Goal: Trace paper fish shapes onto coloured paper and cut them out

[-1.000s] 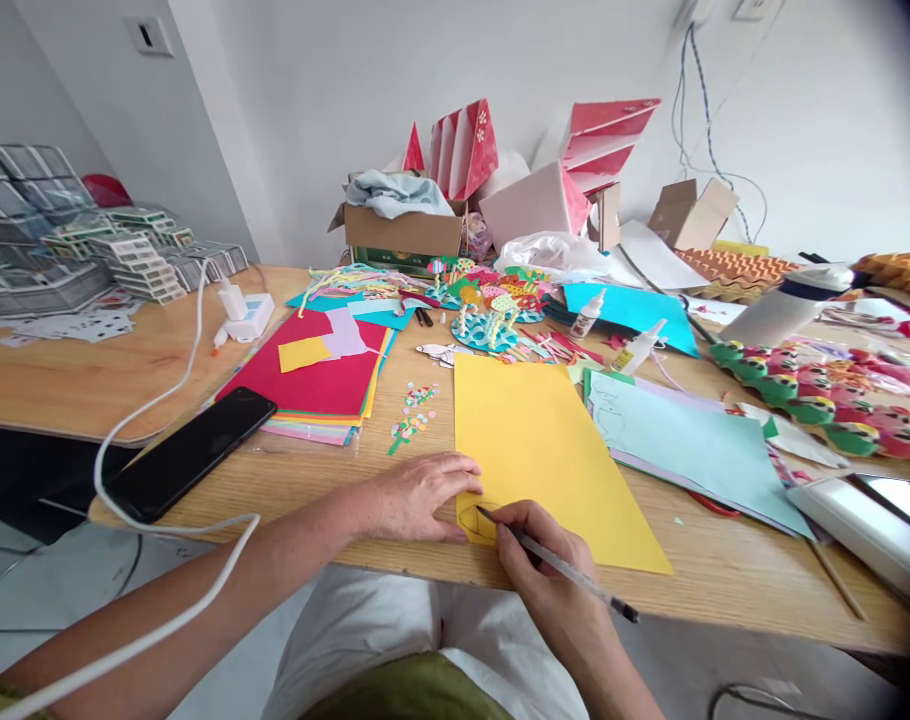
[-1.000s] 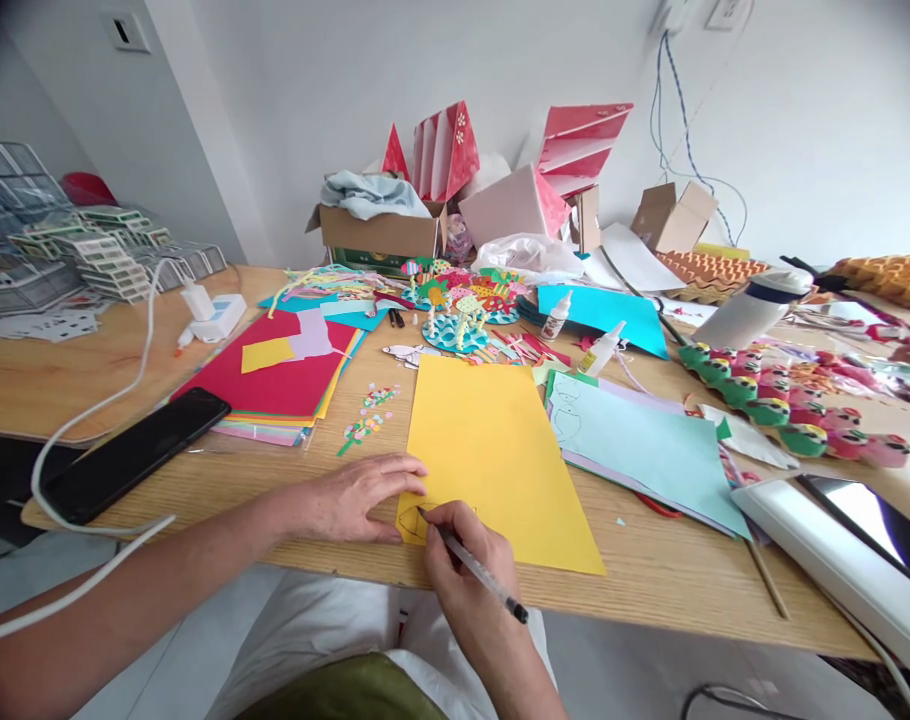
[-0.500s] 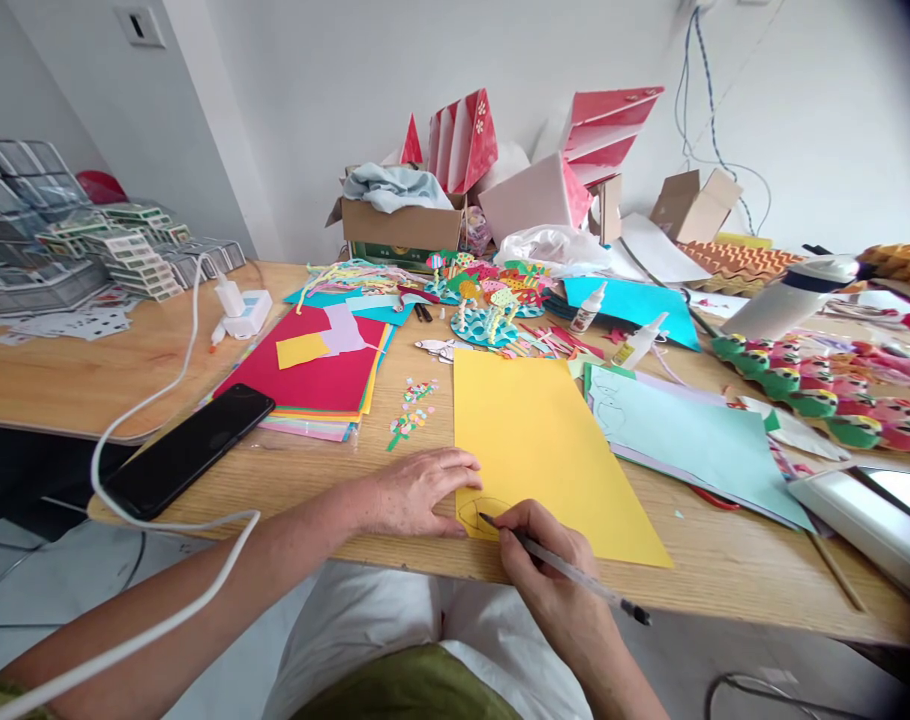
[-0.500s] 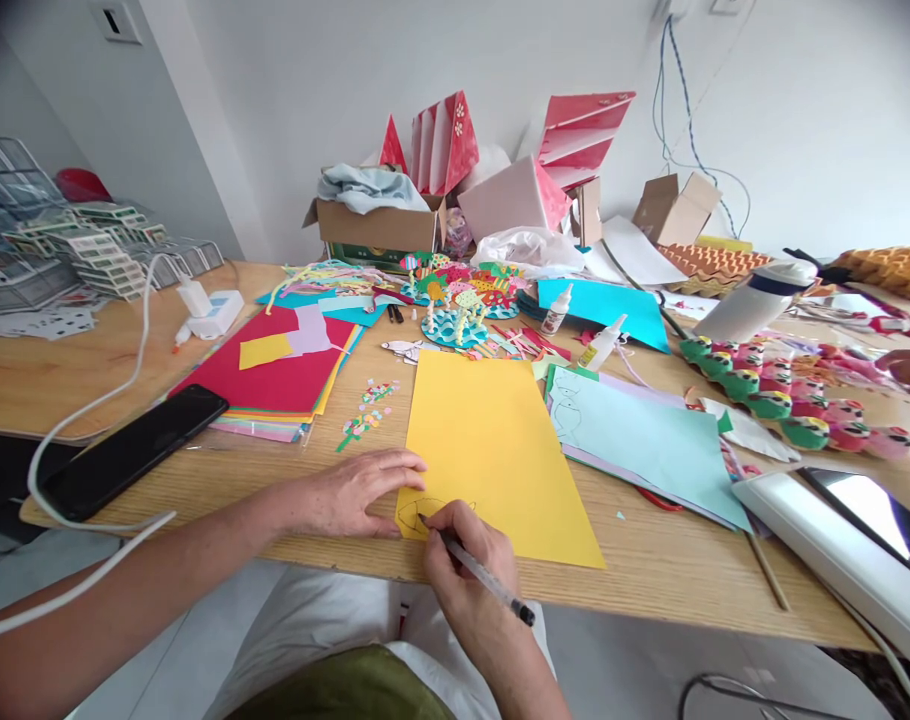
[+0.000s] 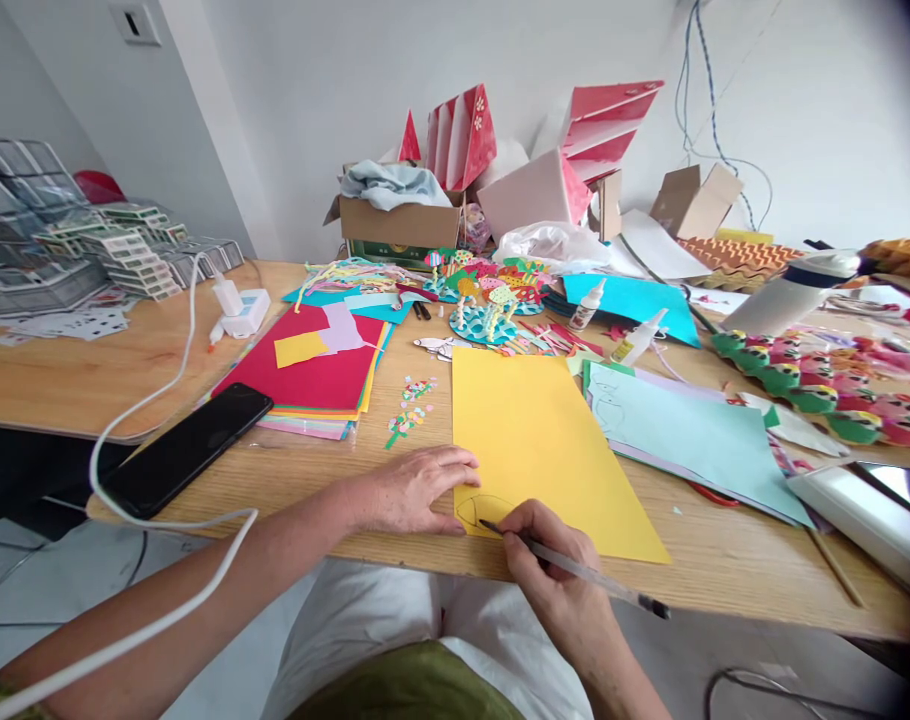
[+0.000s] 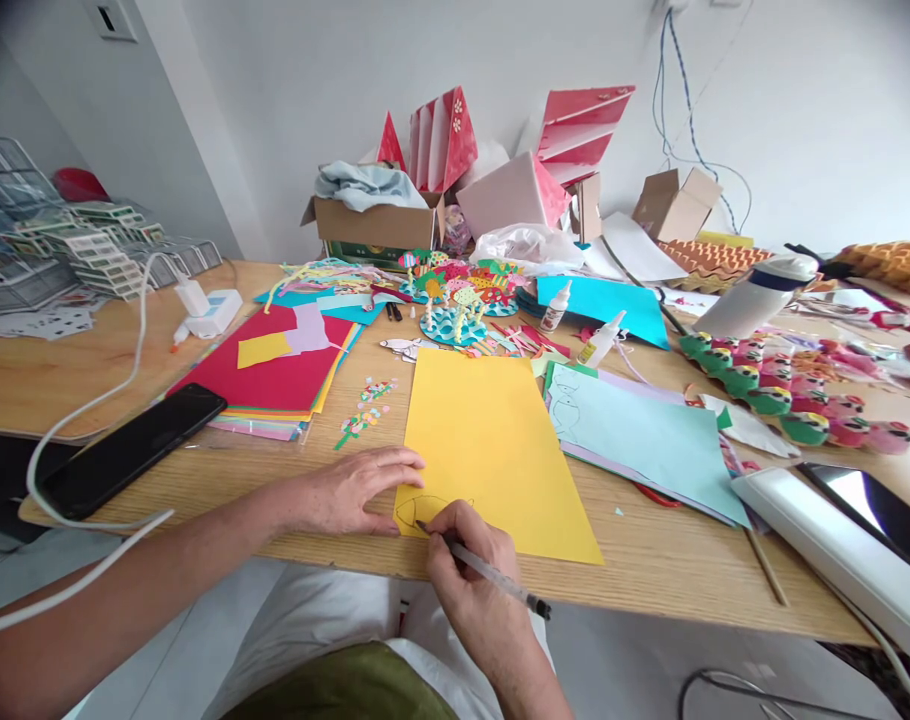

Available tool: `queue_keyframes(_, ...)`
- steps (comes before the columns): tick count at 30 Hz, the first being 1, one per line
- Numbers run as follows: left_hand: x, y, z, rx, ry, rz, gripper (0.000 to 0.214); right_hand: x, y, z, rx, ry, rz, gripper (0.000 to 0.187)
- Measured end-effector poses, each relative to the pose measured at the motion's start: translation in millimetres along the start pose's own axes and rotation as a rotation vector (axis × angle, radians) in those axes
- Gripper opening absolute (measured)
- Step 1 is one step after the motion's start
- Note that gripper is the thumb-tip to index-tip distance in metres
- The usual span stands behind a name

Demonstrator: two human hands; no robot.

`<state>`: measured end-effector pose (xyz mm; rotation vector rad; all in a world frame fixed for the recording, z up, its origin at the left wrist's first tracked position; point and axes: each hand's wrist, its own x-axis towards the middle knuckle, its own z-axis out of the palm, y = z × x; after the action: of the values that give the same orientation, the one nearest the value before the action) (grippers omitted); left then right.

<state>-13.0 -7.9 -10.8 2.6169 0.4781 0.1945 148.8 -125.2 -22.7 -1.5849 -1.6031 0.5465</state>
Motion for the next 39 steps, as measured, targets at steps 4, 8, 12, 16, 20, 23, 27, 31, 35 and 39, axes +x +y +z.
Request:
queue_keyframes(4, -0.2, -1.4, 2.5, -0.007, 0.023, 0.009, 0.048, 0.9, 3.3, 4.3, -0.016, 0.037, -0.001, 0.012)
queue_keyframes(8, -1.0, -1.7, 3.3, -0.010, 0.030, 0.013, 0.047, 3.5, 2.8, 6.7, -0.039, 0.030, 0.011, 0.012)
queue_keyframes(12, -1.3, -1.4, 2.8, 0.000, 0.032, 0.012, 0.046, 5.1, 2.0, 7.8, -0.065, 0.039, 0.015, 0.012)
queue_keyframes(16, -0.7, -2.6, 3.3, 0.011, 0.023, 0.009, 0.046, 5.0, 1.6, 8.2, -0.074, 0.031, 0.013, 0.011)
queue_keyframes(20, -1.0, -4.6, 4.4, 0.017, 0.025, 0.022, 0.047, 4.0, 0.8, 6.7, -0.068, 0.037, 0.007, 0.012)
queue_keyframes(23, -1.6, -5.0, 4.5, 0.008, 0.030, 0.029, 0.047, 3.2, 0.3, 4.9, -0.070, 0.040, -0.017, 0.013)
queue_keyframes(27, -1.6, -5.0, 4.4, -0.013, 0.040, 0.033, 0.047, 2.3, 0.0, 3.0, -0.064, 0.022, -0.021, 0.012)
queue_keyframes(31, -1.8, -5.2, 4.5, -0.014, 0.033, 0.028, 0.048, 2.3, -0.8, 1.0, -0.037, -0.006, -0.017, 0.012)
queue_keyframes(35, -1.9, -4.8, 3.9, -0.003, 0.022, 0.020, 0.049, 2.2, -1.6, -0.7, -0.017, -0.022, -0.016, 0.012)
queue_keyframes(39, -1.0, -4.1, 3.2, 0.009, 0.016, 0.016, 0.048, 1.3, -1.5, -0.5, -0.012, -0.006, -0.005, 0.013)
